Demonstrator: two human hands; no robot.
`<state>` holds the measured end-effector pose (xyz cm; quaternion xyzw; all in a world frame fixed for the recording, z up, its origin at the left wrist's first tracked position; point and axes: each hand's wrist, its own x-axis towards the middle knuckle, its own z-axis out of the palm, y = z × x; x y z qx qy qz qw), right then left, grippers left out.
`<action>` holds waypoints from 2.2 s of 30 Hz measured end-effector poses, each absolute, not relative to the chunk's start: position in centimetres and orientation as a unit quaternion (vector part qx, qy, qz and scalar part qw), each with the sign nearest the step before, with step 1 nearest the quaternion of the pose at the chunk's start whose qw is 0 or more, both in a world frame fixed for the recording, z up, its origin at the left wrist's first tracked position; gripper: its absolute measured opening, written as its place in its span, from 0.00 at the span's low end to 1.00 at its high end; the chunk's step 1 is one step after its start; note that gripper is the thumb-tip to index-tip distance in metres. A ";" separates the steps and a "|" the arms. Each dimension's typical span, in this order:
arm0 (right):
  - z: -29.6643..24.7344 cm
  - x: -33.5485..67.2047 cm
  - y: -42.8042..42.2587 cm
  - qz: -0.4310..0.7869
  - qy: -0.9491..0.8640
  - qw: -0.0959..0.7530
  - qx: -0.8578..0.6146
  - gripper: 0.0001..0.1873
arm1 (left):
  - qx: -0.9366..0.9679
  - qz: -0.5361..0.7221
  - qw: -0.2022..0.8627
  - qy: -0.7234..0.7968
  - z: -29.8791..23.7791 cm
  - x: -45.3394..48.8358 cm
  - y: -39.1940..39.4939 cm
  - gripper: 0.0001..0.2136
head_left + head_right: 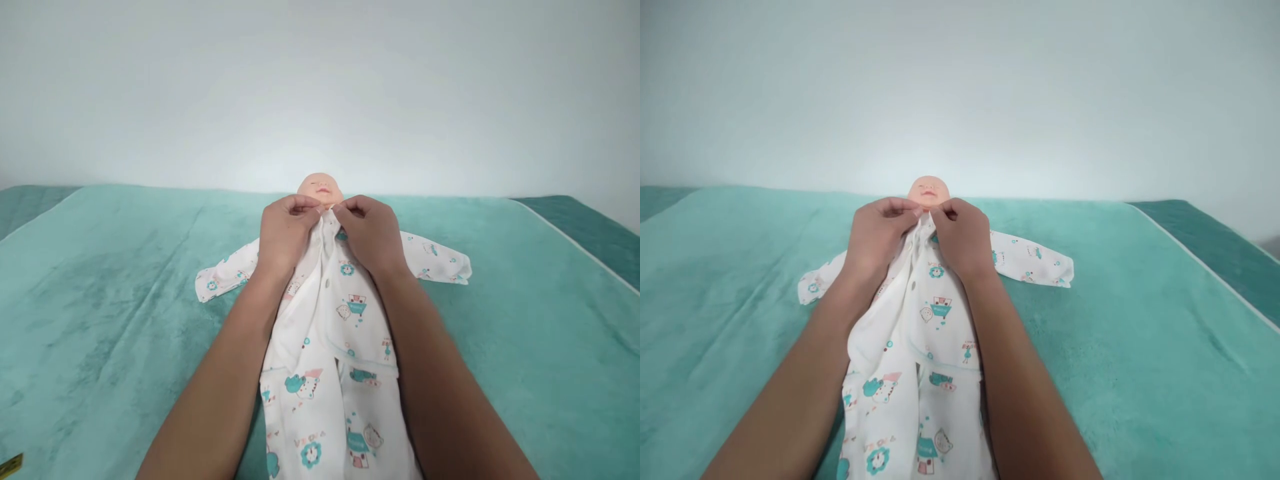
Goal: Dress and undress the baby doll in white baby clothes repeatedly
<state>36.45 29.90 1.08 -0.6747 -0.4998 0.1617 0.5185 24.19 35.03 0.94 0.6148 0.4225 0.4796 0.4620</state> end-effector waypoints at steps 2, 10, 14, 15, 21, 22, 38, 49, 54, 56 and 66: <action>0.7 36.3 29.5 0.180 -0.493 0.556 -0.644 0.10 | 0.566 0.501 0.522 0.395 1.2 24.3 34.6 0.02; -1.2 36.8 29.0 0.259 -0.459 0.617 -0.584 0.07 | 0.535 0.475 0.602 0.354 1.0 24.2 34.4 0.09; -1.4 36.8 28.9 0.259 -0.433 0.644 -0.575 0.07 | 0.563 0.495 0.559 0.355 0.6 24.3 34.4 0.12; -1.4 36.7 28.9 0.257 -0.432 0.646 -0.575 0.07 | 0.562 0.498 0.557 0.356 0.5 24.4 34.4 0.12; -1.2 36.7 28.9 0.259 -0.440 0.631 -0.584 0.08 | 0.529 0.511 0.580 0.350 0.5 24.4 34.3 0.15; -1.1 36.7 28.9 0.262 -0.439 0.632 -0.583 0.08 | 0.532 0.510 0.581 0.347 0.5 24.4 34.3 0.15; -0.7 37.4 28.9 0.295 -0.468 0.590 -0.588 0.10 | 0.567 0.477 0.568 0.358 0.3 24.0 35.0 0.14; -0.4 37.7 29.0 0.304 -0.496 0.571 -0.580 0.12 | 0.619 0.471 0.494 0.387 0.2 24.0 34.9 0.12; 0.0 38.0 29.0 0.307 -0.526 0.536 -0.585 0.14 | 0.653 0.467 0.457 0.383 0.5 24.0 34.6 0.11; 0.3 38.0 28.9 0.301 -0.536 0.517 -0.595 0.14 | 0.658 0.467 0.456 0.376 0.7 24.1 34.5 0.11; 1.4 37.7 28.6 0.293 -0.584 0.456 -0.604 0.14 | 0.661 0.451 0.453 0.392 0.9 24.6 34.3 0.14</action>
